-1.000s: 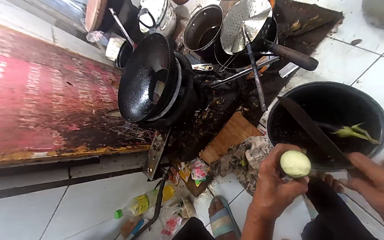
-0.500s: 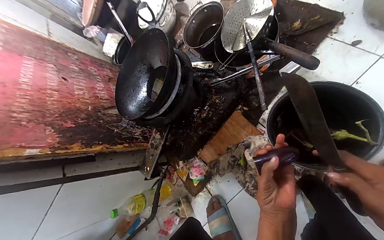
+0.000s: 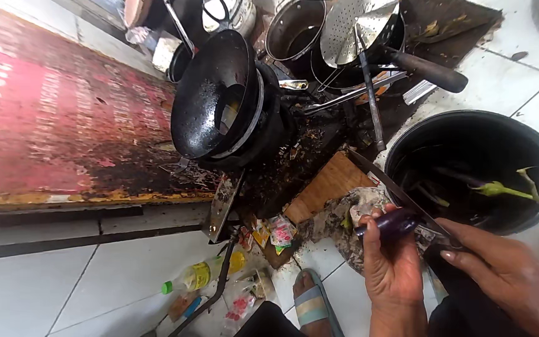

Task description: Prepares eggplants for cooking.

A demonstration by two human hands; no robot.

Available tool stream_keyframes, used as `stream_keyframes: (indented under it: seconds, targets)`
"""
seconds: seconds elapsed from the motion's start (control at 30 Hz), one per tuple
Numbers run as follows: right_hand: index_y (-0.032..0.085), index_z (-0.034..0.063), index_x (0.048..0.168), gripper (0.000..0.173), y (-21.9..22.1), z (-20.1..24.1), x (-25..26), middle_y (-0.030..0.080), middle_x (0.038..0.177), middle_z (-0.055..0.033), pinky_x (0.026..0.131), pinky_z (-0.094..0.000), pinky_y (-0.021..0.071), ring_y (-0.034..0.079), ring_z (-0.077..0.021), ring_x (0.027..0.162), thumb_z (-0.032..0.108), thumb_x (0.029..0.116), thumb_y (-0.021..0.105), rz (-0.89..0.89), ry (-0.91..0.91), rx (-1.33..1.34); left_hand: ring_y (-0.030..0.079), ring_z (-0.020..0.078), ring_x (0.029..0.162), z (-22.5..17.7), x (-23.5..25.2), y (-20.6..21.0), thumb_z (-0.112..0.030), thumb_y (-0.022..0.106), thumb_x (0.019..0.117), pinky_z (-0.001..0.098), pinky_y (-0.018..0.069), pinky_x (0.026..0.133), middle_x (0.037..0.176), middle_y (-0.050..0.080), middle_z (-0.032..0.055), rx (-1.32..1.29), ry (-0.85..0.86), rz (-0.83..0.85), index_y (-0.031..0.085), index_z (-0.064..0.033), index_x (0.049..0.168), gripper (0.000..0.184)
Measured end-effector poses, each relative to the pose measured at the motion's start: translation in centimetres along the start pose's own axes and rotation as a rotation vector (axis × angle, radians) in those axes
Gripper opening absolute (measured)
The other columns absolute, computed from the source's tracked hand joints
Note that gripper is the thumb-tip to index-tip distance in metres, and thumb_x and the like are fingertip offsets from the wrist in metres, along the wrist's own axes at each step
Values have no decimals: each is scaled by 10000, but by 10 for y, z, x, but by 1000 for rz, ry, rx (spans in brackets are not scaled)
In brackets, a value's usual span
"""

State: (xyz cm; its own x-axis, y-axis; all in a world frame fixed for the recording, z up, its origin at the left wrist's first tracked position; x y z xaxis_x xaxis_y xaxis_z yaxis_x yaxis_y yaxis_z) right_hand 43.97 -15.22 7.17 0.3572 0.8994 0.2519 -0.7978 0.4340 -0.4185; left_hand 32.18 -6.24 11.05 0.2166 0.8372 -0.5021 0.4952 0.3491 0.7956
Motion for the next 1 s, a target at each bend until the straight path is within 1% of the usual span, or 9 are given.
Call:
stream_keyframes:
  seconds: [0.13,0.23,0.3,0.43,0.57,0.63,0.7,0.83,1.0]
  targets:
    - [692,181,1321,389,3,0,-1,738,1116,77,866,-111,512,638,74,983,339,1006,529,45,43,121,725,215,956,-6,3,-7,-446,789,841,432,586,924,968,724,20,171,9,29,713,-208,1043,321]
    - [700,200,1303,377,2,-3,-3,735,1086,107,844,-98,518,637,91,953,354,995,547,57,78,215,728,242,728,-15,10,-3,-440,681,946,429,635,685,932,710,58,329,49,-4,583,-233,1192,335]
    - [715,197,1219,328,1,-4,-3,696,946,107,748,-98,507,609,84,836,384,1006,550,50,62,257,718,257,661,-22,15,2,-373,615,1003,425,636,606,951,702,82,384,57,-13,579,-218,1172,232]
    - [713,192,1036,211,-3,-5,-2,654,851,99,668,-132,516,609,37,767,342,969,581,68,48,351,749,294,800,-32,23,8,-270,603,1016,413,639,618,1002,721,120,305,-50,-37,645,-135,1076,154]
    - [696,160,1121,261,-2,0,2,636,894,54,721,-129,495,590,27,816,329,1017,525,97,-61,257,751,271,865,-30,28,-1,-301,649,975,357,636,717,991,736,139,85,-161,13,701,-79,1034,236]
    - [675,156,1231,315,-3,5,4,656,944,22,761,-149,503,602,2,850,322,1043,484,127,-122,181,747,238,843,-26,28,1,-260,608,993,310,630,721,966,728,128,33,-154,-69,681,-71,1013,204]
    - [667,156,1269,348,-3,10,6,655,917,-5,698,-197,502,603,-44,800,315,1054,444,135,-178,78,739,219,818,-24,29,3,-249,544,1027,280,621,693,951,718,111,-1,-172,-92,672,-74,992,219]
    - [695,124,1221,368,1,12,8,644,855,-43,589,-284,486,612,-127,728,278,1048,410,113,-230,-81,708,201,730,-18,28,9,-254,458,1060,272,601,599,945,689,85,68,-140,-124,658,-90,992,268]
    - [710,79,1170,360,2,11,9,644,821,-65,553,-301,479,611,-156,687,246,1029,424,72,-236,-154,687,180,693,-12,24,10,-294,427,1087,270,591,596,922,678,63,173,-81,-197,641,-96,992,307]
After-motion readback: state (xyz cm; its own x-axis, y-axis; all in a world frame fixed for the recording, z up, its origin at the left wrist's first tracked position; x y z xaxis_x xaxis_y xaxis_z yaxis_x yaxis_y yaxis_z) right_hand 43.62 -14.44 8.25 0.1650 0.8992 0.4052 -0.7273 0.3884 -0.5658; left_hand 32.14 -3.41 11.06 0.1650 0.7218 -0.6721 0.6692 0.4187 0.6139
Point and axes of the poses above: each hand's wrist, its own x-axis towards the middle knuckle, its own y-axis out of the palm, z = x × y, the point moved 2 cm from there along x, towards the middle knuckle
